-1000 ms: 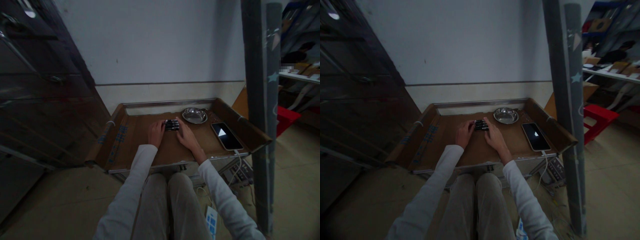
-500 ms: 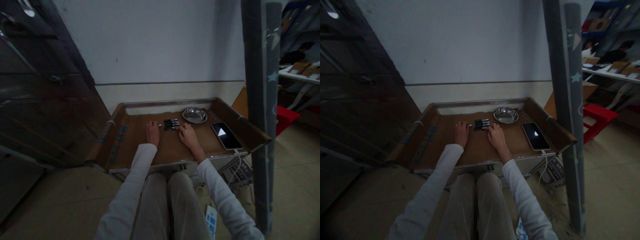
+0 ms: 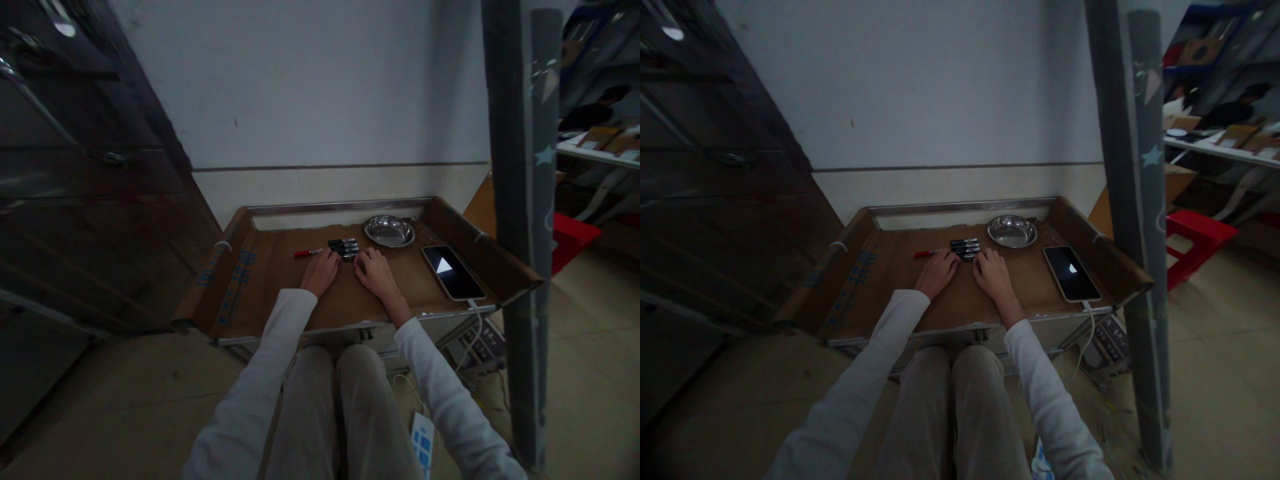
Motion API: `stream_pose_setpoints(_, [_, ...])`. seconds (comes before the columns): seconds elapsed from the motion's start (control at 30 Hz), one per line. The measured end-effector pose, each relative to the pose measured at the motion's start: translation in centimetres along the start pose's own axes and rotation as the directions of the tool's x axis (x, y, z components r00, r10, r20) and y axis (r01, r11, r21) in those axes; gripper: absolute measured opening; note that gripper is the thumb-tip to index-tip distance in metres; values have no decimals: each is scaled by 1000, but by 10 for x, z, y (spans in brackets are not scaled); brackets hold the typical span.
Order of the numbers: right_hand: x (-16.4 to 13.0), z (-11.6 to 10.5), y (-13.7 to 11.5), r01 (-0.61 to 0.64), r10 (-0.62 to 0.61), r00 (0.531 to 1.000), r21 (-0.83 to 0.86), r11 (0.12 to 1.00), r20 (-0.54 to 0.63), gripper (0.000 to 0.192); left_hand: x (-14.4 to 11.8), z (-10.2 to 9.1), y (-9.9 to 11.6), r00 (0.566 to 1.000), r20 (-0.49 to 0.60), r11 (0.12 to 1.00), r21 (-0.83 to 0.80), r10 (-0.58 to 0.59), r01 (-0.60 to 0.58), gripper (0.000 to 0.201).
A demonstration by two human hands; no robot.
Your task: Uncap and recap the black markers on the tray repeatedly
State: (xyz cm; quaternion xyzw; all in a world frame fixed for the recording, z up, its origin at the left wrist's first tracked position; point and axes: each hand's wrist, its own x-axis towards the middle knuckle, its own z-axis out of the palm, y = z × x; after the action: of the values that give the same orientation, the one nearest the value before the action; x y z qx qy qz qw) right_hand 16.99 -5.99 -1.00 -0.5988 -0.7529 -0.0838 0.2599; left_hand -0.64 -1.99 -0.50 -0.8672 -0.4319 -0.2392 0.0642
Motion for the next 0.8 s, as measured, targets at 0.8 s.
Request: stream_pose_setpoints(0.8, [2, 2, 2, 16, -19, 998, 39, 999, 63, 19, -1, -6, 0, 999, 53, 994, -107, -6, 12, 12])
